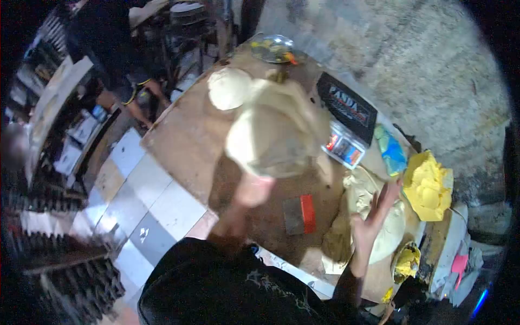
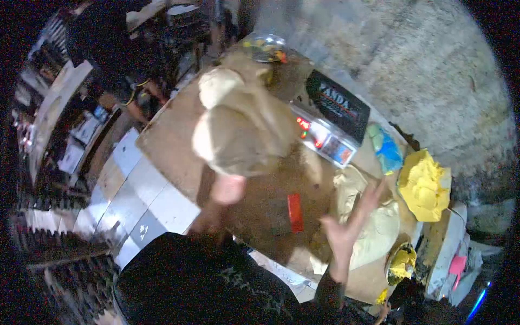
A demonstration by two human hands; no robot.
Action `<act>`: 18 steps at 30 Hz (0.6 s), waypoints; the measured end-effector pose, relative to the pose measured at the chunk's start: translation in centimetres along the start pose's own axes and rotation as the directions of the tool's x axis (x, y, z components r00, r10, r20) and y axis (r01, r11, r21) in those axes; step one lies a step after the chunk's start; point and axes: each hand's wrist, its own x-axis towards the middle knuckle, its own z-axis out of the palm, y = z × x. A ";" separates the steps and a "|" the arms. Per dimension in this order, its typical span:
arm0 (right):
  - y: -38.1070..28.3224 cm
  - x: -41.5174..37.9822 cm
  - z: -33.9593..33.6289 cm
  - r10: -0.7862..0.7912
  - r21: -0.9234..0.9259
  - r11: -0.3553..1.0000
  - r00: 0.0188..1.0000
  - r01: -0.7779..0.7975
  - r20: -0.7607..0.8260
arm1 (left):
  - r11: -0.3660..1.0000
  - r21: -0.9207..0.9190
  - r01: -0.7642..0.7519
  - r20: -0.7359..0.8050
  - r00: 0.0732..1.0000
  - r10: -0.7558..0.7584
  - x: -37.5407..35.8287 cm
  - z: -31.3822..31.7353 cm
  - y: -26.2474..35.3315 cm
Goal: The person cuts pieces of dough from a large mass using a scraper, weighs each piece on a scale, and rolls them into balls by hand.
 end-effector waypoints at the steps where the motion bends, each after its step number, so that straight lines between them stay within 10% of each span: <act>1: 3.1 -3.8 -0.5 0.263 0.336 0.914 0.963 -0.228 -0.061 | 0.993 0.086 -0.077 -0.087 0.993 0.085 -2.0 -2.6 3.6; 5: 15.9 -16.2 4.1 0.499 -0.440 0.817 0.839 -0.373 0.216 | 0.728 0.642 -0.242 -0.123 0.904 0.409 -5.3 -5.5 18.5; 8: 21.3 -20.3 11.0 0.618 -0.725 0.636 0.736 -0.263 0.275 | -0.110 0.983 -0.148 0.184 0.809 0.558 -3.4 -4.4 21.1; 11: 12.7 -13.7 13.3 0.656 -0.408 0.738 0.712 -0.538 0.248 | -0.824 0.487 0.290 0.207 0.878 0.431 3.5 -10.9 16.0; 12: 13.7 -14.2 14.2 0.742 -0.578 0.624 0.631 -0.526 0.226 | -0.832 0.492 0.257 0.218 0.888 0.404 4.1 -12.2 15.8; 14: 15.7 -15.6 14.8 0.836 -0.735 0.440 0.534 -0.517 0.125 | -0.371 0.927 -0.060 0.143 0.969 0.201 3.9 -15.6 16.5; 16: 17.1 -17.5 14.2 0.224 -0.756 0.646 0.920 0.106 0.321 | 0.331 0.927 -0.177 0.210 0.975 -0.068 6.6 -19.2 17.5; 17: 15.1 -18.5 13.0 0.306 -0.795 0.605 0.911 0.038 0.277 | -0.150 0.961 -0.234 0.187 0.943 -0.274 8.4 -21.2 18.5; 18: 13.6 -16.2 12.7 0.575 -0.617 0.702 0.795 -0.356 0.195 | -0.567 0.723 -0.394 0.146 0.890 -0.431 12.8 -22.5 19.4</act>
